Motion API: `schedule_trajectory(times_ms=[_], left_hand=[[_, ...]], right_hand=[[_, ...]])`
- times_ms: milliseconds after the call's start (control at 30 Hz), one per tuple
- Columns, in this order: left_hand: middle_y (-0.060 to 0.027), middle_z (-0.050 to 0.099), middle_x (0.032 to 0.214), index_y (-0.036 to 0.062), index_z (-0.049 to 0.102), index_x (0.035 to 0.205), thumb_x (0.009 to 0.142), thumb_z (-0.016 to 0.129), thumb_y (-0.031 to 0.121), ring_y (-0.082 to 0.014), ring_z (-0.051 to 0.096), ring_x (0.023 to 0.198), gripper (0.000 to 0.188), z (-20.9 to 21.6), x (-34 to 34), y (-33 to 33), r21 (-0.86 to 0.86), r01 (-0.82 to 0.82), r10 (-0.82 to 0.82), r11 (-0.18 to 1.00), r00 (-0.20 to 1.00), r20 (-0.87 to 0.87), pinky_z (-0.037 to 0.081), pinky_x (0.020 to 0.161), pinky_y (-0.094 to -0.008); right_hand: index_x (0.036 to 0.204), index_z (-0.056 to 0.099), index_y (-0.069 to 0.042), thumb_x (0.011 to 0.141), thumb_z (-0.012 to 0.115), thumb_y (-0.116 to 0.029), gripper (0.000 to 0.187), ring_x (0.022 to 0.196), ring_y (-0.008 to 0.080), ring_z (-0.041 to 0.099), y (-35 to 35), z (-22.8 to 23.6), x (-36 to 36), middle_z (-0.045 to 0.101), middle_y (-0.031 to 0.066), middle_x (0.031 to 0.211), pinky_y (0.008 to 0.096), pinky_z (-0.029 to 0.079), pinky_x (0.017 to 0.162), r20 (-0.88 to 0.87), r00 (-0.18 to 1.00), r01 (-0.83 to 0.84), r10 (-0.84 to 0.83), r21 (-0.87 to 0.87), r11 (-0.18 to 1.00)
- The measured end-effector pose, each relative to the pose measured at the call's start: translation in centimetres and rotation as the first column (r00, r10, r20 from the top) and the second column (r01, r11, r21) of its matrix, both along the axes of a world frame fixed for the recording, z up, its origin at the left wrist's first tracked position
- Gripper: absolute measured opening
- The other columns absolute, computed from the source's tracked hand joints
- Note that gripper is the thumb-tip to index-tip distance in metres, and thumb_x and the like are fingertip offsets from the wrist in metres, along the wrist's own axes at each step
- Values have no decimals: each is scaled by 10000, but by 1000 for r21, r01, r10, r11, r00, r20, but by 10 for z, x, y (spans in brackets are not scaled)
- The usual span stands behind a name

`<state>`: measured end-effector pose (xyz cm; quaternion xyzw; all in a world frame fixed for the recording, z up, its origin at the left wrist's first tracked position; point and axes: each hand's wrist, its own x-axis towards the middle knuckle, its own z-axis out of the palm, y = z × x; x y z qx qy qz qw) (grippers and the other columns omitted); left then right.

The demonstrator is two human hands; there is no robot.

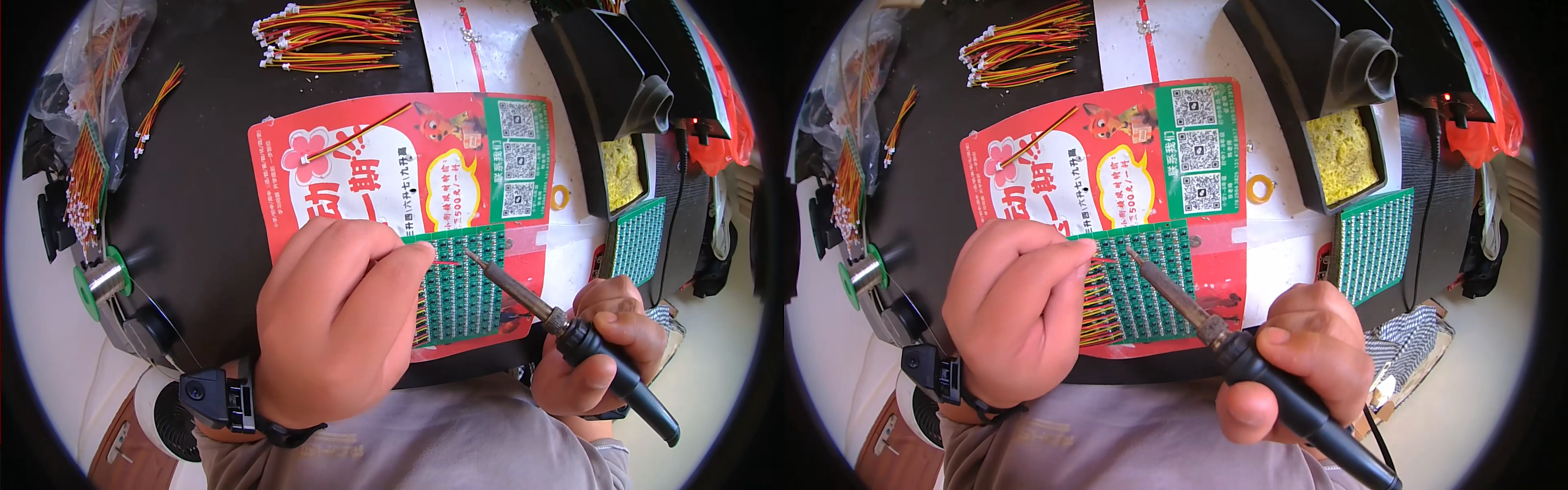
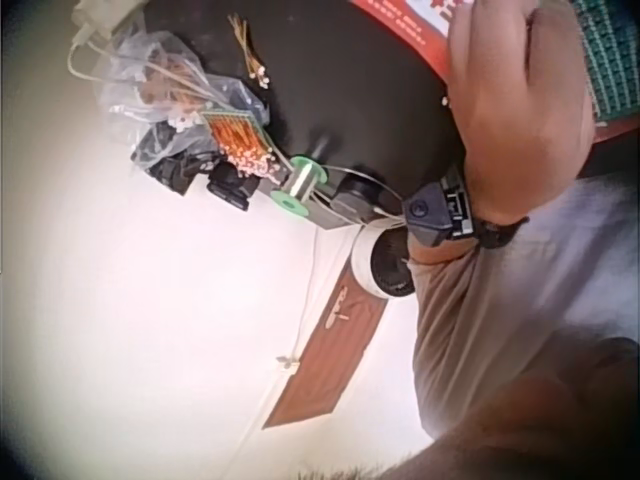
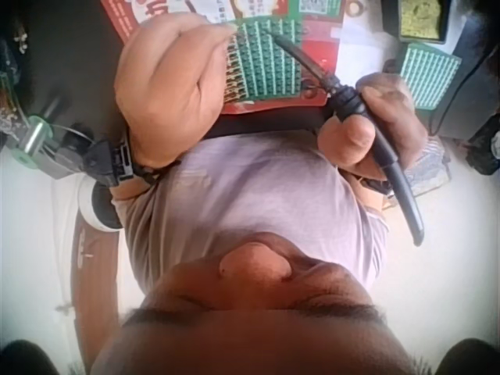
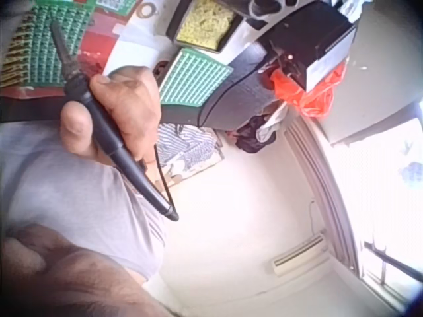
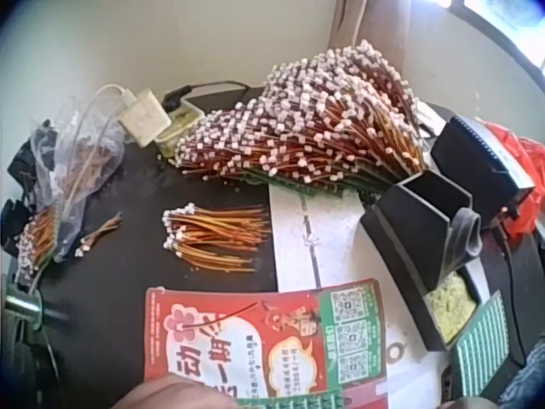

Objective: The person is soldering individual wires onto a series of small green printed circuit boards.

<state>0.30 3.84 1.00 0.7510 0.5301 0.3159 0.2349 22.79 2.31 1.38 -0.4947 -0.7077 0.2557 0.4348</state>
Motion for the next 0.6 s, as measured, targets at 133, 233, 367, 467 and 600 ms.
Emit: schedule_trajectory(times_ms=[133,233,367,467,600], left_hand=[[-127,622,813,-33,711,931,632,698,-146,-283,617,684,320,-1,-1,-2,18,40,-39,999,996,-82,487,595,-355],[-125,629,808,-37,714,922,594,699,-151,-285,614,672,347,-3,-2,-2,20,62,-60,998,994,-97,487,592,-362],[-125,641,817,-41,714,926,591,708,-148,-288,621,678,351,-3,-3,-4,33,56,-52,998,993,-103,495,595,-366],[-122,644,815,-45,714,927,600,715,-142,-290,623,678,341,-5,-3,-4,45,50,-46,998,994,-102,502,601,-366],[-121,646,812,-48,714,926,610,716,-139,-290,624,677,328,-7,-4,-4,43,50,-46,998,993,-108,505,603,-365]], right_hand=[[960,504,-37,917,667,-425,423,576,160,462,5,-9,-1,491,42,658,313,390,540,-41,998,-38,39,38,999],[917,553,-18,826,811,-363,441,525,169,481,6,-8,0,524,34,650,312,402,481,-71,996,-48,54,81,996],[903,558,-13,798,842,-310,423,531,192,504,8,-4,-2,541,46,667,315,430,485,-41,989,-136,139,59,989],[921,560,-14,785,854,-280,419,545,206,531,10,-2,-1,550,49,671,317,443,487,-4,986,-167,167,21,986],[944,562,-16,785,856,-268,419,560,211,555,11,-3,-2,560,51,678,319,458,496,1,985,-174,174,4,985]])
